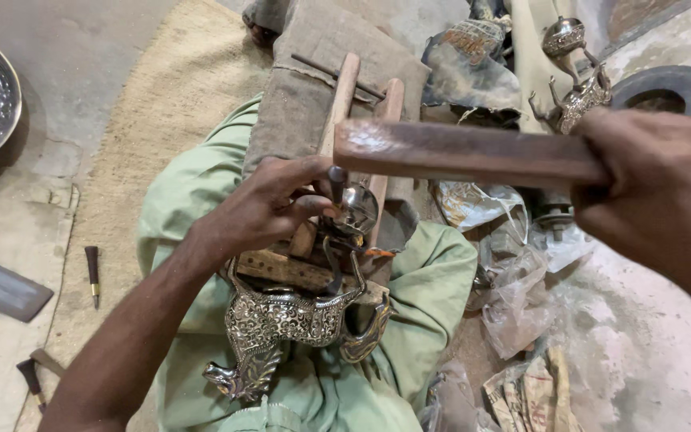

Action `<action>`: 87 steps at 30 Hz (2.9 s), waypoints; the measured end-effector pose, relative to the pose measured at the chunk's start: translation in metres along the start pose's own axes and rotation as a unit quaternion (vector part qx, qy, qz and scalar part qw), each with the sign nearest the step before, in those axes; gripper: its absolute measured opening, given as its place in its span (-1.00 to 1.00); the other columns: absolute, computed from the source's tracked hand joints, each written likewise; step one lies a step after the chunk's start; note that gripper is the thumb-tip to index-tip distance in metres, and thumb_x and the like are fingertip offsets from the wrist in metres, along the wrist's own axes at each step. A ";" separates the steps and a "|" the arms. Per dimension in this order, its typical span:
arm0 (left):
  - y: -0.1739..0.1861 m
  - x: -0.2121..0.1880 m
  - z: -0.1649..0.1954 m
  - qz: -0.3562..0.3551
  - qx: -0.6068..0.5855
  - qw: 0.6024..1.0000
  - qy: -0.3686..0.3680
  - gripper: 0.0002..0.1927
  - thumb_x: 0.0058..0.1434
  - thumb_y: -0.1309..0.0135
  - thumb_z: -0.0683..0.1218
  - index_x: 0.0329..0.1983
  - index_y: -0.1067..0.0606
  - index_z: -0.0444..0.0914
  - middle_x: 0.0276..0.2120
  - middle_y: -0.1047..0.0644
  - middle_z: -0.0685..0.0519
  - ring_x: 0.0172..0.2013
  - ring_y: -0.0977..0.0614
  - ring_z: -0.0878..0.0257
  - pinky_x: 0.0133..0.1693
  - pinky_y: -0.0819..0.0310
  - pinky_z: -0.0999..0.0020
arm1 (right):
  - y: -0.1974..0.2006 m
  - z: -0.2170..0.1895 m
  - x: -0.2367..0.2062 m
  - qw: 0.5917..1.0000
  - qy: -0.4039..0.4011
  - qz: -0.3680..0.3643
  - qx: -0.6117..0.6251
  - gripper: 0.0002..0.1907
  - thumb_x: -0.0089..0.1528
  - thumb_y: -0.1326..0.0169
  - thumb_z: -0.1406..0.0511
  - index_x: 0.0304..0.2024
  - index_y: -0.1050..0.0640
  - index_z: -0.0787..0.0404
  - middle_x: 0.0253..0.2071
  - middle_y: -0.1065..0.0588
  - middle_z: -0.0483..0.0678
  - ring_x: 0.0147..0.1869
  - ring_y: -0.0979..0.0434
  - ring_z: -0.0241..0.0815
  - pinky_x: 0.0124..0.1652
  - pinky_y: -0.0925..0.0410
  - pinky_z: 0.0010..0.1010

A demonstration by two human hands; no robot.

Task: The person sits on the floor holding an ornate silver animal figurine against a wooden form and repeatedly strikes a punch tool placed on the figurine with a wooden mallet, repositioning the punch to work different spots and shaping the metal ornament.

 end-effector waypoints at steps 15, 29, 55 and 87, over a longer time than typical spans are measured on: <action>0.006 -0.004 0.002 0.016 -0.047 0.999 0.004 -0.55 0.28 -0.17 -0.27 0.22 -0.40 -0.23 -0.24 -0.65 -0.01 -0.24 -0.73 0.20 -0.18 -0.70 0.27 | 0.012 0.006 0.004 0.997 -0.021 0.019 0.070 -0.86 0.22 -0.26 0.32 -0.23 -0.57 0.23 -0.47 -0.58 0.02 -0.54 -0.59 -0.25 -0.45 -0.49 -0.39; 0.005 -0.010 -0.005 -0.008 -0.073 0.997 -0.004 -0.71 0.31 -0.07 -0.33 0.09 -0.42 -0.32 -0.16 -0.61 -0.08 -0.13 -0.73 0.13 -0.06 -0.77 0.29 | 0.023 -0.007 0.006 0.992 -0.021 0.028 0.120 -0.78 0.19 -0.23 0.31 -0.13 -0.57 0.23 -0.46 -0.58 0.03 -0.49 -0.62 -0.21 -0.41 -0.51 -0.36; -0.034 0.038 0.050 -0.023 0.083 0.965 0.247 -0.42 0.23 -0.19 -0.17 0.33 -0.37 -0.07 -0.16 -0.67 -0.01 -0.18 -0.73 0.24 -0.19 -0.76 0.27 | -0.198 -0.097 -0.113 0.631 -0.202 0.184 0.726 -0.40 0.22 -0.31 0.31 0.21 -0.31 0.25 -0.30 -0.43 -0.15 -0.32 -0.41 -0.40 -0.35 -0.35 -0.52; -0.064 0.055 0.026 0.072 0.161 0.945 0.276 -0.26 0.17 -0.34 -0.09 0.37 -0.33 -0.37 -0.05 -0.62 -0.26 -0.08 -0.75 0.04 -0.12 -0.79 0.20 | -0.195 -0.244 -0.143 0.251 -0.092 0.039 0.963 -0.25 0.18 -0.23 0.46 0.30 -0.13 0.27 -0.42 -0.50 -0.01 -0.46 -0.55 -0.24 -0.43 -0.47 -0.36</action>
Point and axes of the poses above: each hand's wrist, its own x-axis towards the middle knuckle, its own y-axis out of the back of the hand, z = x × y, the point moved 5 cm from there along x, towards the middle knuckle
